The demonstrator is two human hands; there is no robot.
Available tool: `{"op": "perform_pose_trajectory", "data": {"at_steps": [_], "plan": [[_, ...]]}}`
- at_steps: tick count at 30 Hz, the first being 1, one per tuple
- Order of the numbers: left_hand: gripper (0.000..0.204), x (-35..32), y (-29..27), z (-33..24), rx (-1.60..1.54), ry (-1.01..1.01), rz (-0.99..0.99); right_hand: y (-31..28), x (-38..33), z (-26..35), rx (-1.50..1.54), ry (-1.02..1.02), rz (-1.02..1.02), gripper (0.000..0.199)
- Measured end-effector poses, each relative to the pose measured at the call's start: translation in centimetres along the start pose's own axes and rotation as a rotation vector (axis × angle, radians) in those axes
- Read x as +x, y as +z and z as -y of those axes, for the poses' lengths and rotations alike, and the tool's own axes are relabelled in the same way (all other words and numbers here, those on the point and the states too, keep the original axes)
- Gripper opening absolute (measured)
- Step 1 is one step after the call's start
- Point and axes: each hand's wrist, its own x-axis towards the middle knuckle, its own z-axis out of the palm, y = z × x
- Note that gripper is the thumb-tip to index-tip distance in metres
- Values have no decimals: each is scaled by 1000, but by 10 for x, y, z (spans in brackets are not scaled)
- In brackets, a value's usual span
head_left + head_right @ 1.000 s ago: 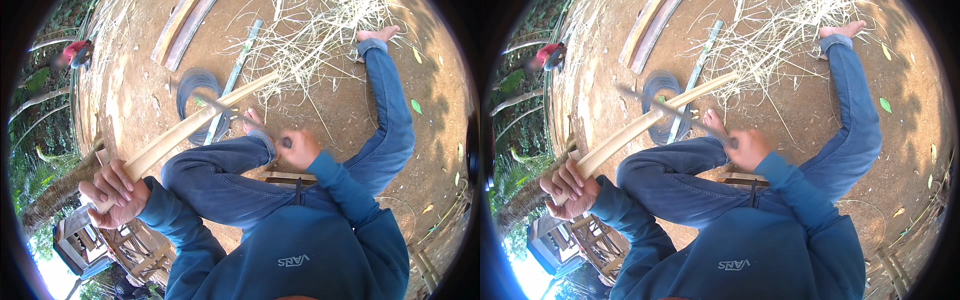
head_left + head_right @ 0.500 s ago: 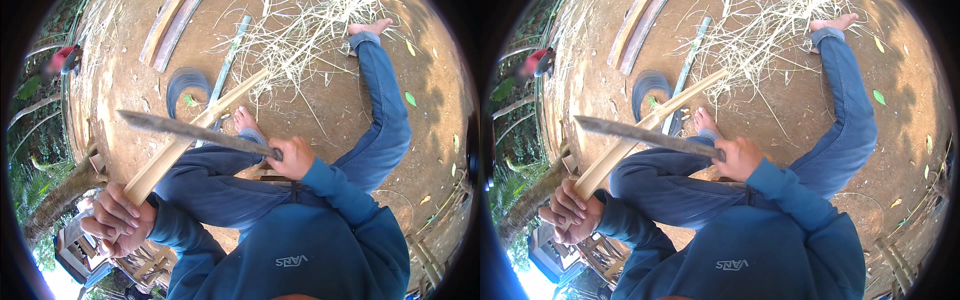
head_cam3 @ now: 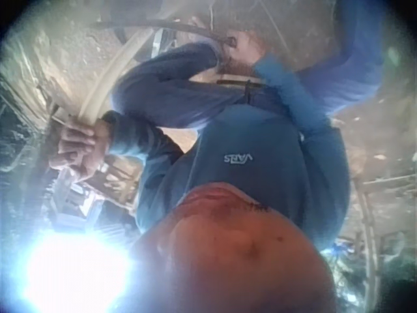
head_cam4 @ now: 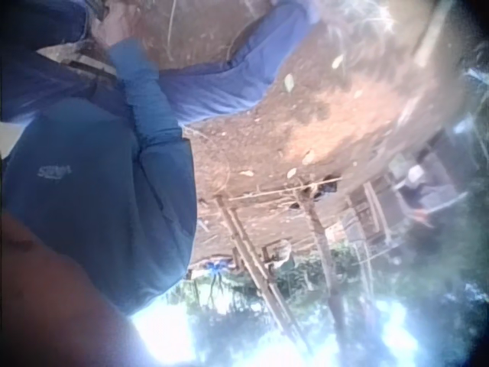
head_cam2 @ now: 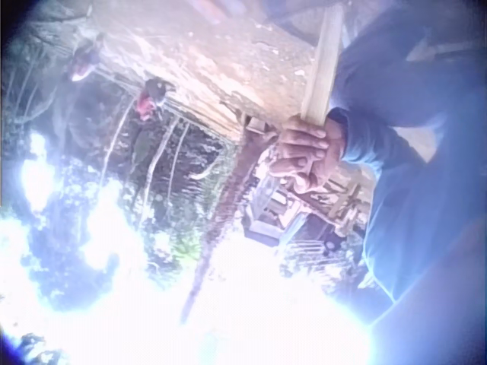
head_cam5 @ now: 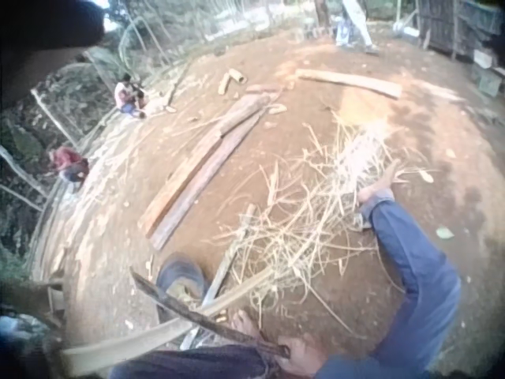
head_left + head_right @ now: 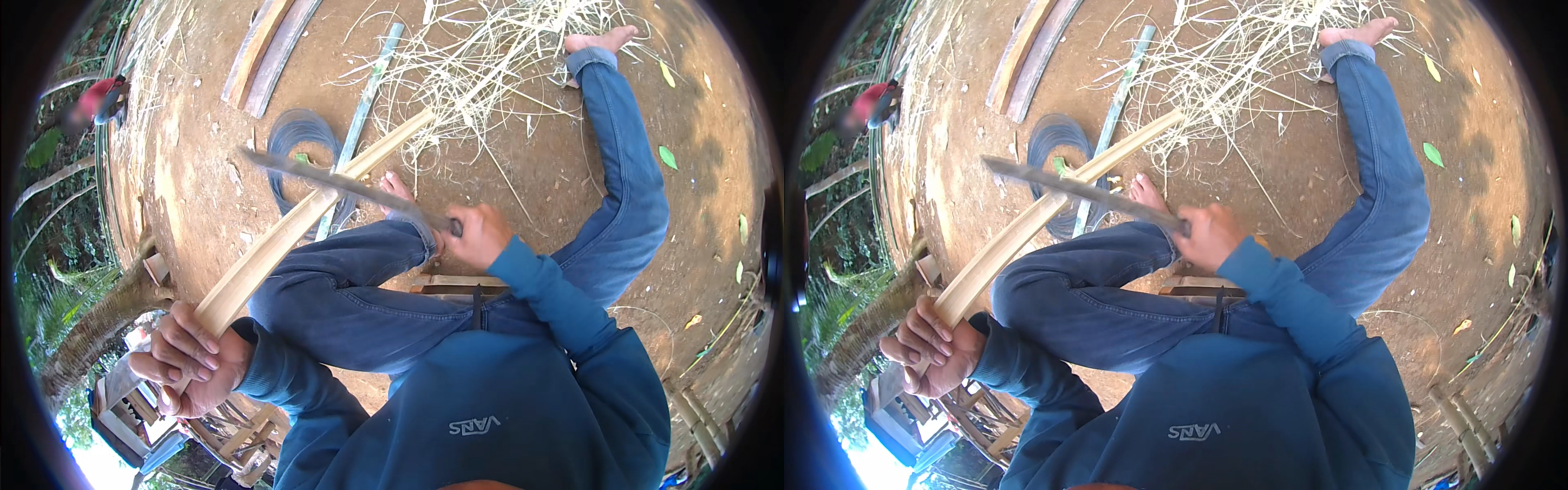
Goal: The person sits on the ground and uses a machete to shave thin strips from a long piece of bamboo. They repeatedly draw the blade along the bamboo to remove the outer layer, creating a pile of shavings on the ground.
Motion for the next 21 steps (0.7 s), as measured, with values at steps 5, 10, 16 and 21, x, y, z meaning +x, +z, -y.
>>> {"op": "perform_pose_trajectory", "data": {"at_steps": [5,10,16,21], "plan": [[18,-5,-5,-1,8,24,-15,-7,-13,8,-62,-44,4,15],[18,-4,1,0,36,39,-41,-5,-2,-9,-39,89,22,15],[18,-8,-4,-1,42,16,-43,5,21,-46,-171,163,21,16],[19,-7,-7,-5,1,-28,-52,15,37,-84,-141,376,73,24]]}}
